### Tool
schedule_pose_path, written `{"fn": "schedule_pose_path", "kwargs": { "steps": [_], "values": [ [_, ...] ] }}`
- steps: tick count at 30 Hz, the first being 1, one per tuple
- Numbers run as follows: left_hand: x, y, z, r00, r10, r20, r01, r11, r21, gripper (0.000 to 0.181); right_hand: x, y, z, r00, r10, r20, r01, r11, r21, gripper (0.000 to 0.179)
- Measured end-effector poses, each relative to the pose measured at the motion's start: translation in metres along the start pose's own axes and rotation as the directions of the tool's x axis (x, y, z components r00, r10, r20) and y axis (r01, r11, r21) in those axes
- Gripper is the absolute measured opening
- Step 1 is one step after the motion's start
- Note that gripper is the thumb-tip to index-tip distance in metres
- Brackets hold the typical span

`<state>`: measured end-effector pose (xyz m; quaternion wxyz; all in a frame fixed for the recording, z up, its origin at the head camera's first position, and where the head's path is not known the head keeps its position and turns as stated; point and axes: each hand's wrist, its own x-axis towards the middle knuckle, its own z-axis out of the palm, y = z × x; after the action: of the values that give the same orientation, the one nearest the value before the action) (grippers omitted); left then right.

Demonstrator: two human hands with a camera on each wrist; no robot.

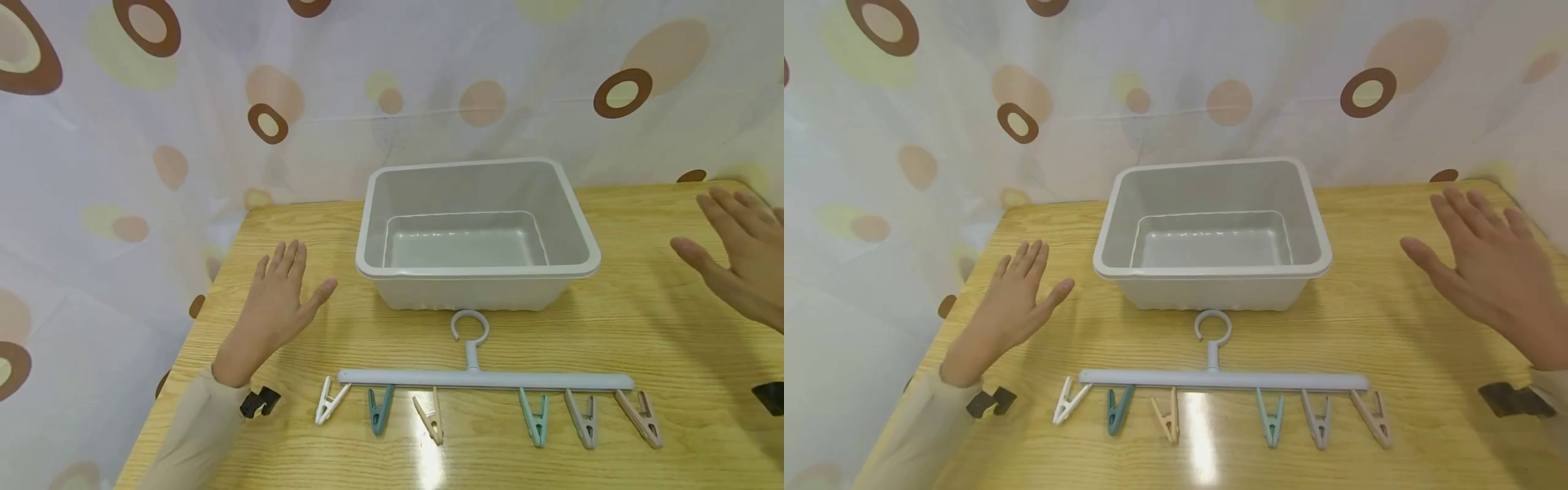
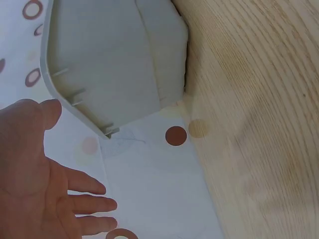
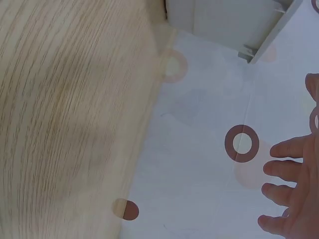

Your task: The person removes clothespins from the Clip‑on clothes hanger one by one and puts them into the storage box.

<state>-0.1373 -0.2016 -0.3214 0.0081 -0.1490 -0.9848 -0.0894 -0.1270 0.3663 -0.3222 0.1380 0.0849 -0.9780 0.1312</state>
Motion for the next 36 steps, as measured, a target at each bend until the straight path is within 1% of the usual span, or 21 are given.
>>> {"fn": "schedule_pose_path", "kwargs": {
  "steps": [4,10,18,21,26,30,36],
  "values": [
    [-0.002,0.001,0.003,1.000,0.016,0.000,-0.016,1.000,-0.023,0.088,0.003,-0.005,-0.001,1.000,0.001,0.023,0.000,0.999,-0.040,0.079],
    [-0.006,0.005,0.006,0.999,0.032,0.001,-0.032,0.998,-0.046,0.088,0.008,-0.013,-0.002,0.999,0.007,0.043,-0.004,0.998,-0.070,0.080],
    [-0.009,0.010,0.010,0.999,0.043,0.014,-0.042,0.997,-0.061,0.088,0.015,-0.014,-0.003,0.996,-0.008,0.086,0.018,0.992,-0.122,0.083],
    [-0.009,0.013,0.012,0.998,0.058,0.016,-0.057,0.997,-0.060,0.087,0.017,-0.016,-0.004,0.995,-0.013,0.103,0.026,0.993,-0.118,0.082],
    [-0.011,0.017,0.015,0.996,0.091,0.018,-0.090,0.995,-0.034,0.087,0.018,-0.023,-0.006,0.992,-0.027,0.126,0.041,0.994,-0.104,0.081],
    [-0.012,0.020,0.017,0.995,0.098,0.023,-0.098,0.995,-0.029,0.086,0.019,-0.026,-0.005,0.989,-0.034,0.142,0.049,0.994,-0.103,0.081],
    [-0.013,0.023,0.019,0.993,0.114,0.029,-0.114,0.993,-0.016,0.085,0.023,-0.030,-0.003,0.991,-0.051,0.123,0.064,0.992,-0.105,0.081]
  ]
}}
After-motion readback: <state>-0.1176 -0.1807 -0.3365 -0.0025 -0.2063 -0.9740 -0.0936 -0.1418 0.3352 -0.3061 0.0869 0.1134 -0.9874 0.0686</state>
